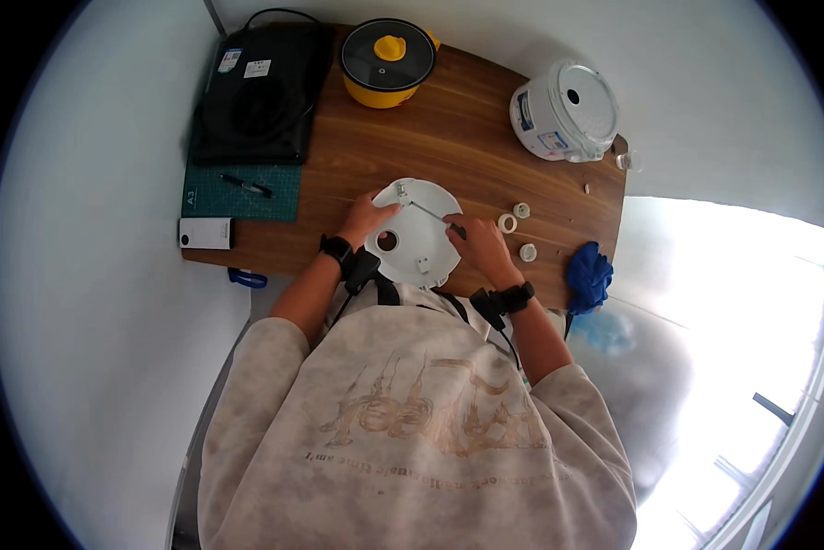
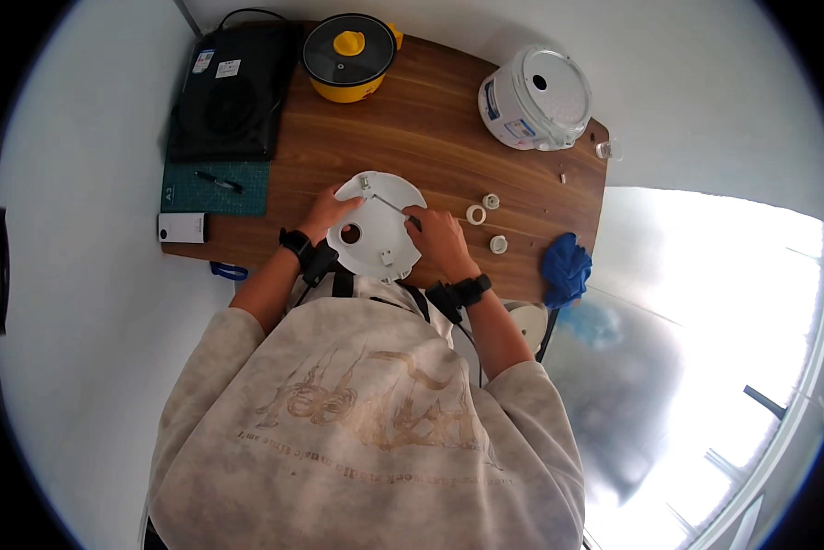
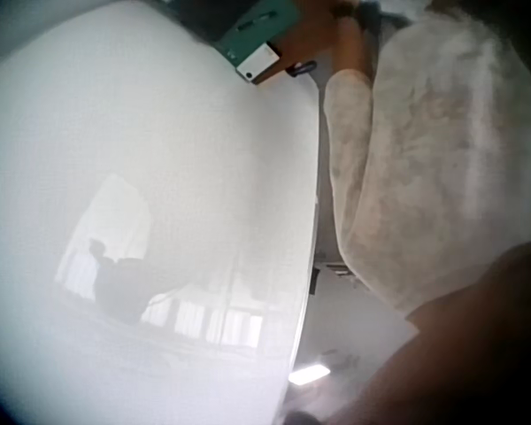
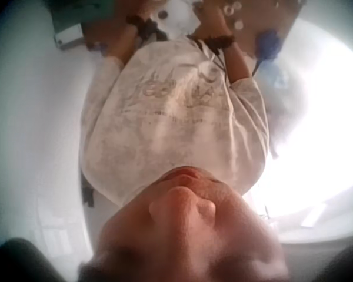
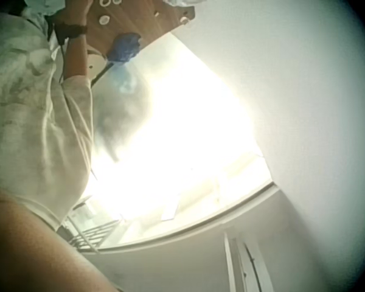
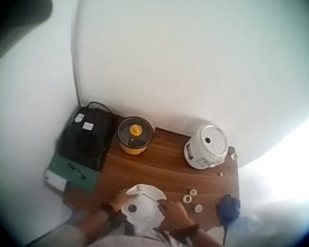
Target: The person assembles a yellow pot with a glass lid by inserting a yellow knob and tightening it with a screwdriver. They then disassemble a white rice cooker lid, removing several small plastic components and screws, and place them on the table.
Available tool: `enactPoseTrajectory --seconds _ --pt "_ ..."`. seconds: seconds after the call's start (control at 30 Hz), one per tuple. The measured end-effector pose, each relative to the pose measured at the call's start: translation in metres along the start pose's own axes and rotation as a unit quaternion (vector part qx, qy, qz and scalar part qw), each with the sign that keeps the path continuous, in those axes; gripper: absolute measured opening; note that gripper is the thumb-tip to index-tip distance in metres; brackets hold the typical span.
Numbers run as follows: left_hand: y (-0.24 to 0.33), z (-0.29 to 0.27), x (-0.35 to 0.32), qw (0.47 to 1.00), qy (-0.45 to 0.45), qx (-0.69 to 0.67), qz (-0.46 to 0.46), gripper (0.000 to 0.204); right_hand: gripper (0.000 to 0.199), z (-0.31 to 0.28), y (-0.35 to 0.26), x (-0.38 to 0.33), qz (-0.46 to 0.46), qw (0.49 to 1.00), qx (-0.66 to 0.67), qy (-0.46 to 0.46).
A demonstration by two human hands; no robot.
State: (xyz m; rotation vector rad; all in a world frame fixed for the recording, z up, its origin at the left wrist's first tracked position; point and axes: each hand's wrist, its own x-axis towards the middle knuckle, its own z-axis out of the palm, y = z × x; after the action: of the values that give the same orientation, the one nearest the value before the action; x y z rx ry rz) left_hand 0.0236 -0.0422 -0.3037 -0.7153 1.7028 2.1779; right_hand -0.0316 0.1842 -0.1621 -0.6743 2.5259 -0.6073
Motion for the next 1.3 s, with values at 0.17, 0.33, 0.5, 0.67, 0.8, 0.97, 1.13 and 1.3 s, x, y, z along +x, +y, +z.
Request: enactPoseTrajectory --seconds 0.17,0.33,0.5,0.67,0.8,0.97,1.13,1.3 --pt "-0.009 -0.001 0.007 1.000 -0.001 0.016 0.007 0.036 0.022 -0.003 0.000 0.000 0.007 1.000 0.005 -0.009" --pt "-0.013 -0.001 0.009 1.000 0.001 0.018 0.023 0.035 0.022 -0.006 -0.002 0.000 -0.001 1.000 0.001 -0.010" --pt "-0.017 -0.001 0.013 0.999 0.006 0.021 0.025 0.036 0.023 -0.002 0.001 0.002 0.004 1.000 -0.009 -0.022" --pt "-0.013 -0.002 0.010 1.000 0.003 0.016 0.025 0.036 0.023 -0.006 -0.009 0.003 -0.007 0.999 -0.019 -0.029" --pt "-0.013 -0.001 0.011 0.999 0.007 0.030 0.015 0.036 0.024 -0.005 -0.010 0.012 -0.026 0.998 -0.047 -0.042" --pt "-0.005 0.001 0.008 0.997 0.015 0.066 0.024 0.036 0.023 -0.003 -0.015 0.034 -0.036 0.992 -0.107 -0.063" --pt "0.000 0.001 0.008 0.999 0.009 0.051 0.004 0.034 0.026 -0.009 -0.017 0.053 -0.021 0.987 -0.122 -0.102" --pt "-0.012 -0.005 0.014 0.996 0.013 0.088 0.007 0.034 0.027 -0.007 -0.015 0.065 0.015 0.982 -0.130 -0.138"
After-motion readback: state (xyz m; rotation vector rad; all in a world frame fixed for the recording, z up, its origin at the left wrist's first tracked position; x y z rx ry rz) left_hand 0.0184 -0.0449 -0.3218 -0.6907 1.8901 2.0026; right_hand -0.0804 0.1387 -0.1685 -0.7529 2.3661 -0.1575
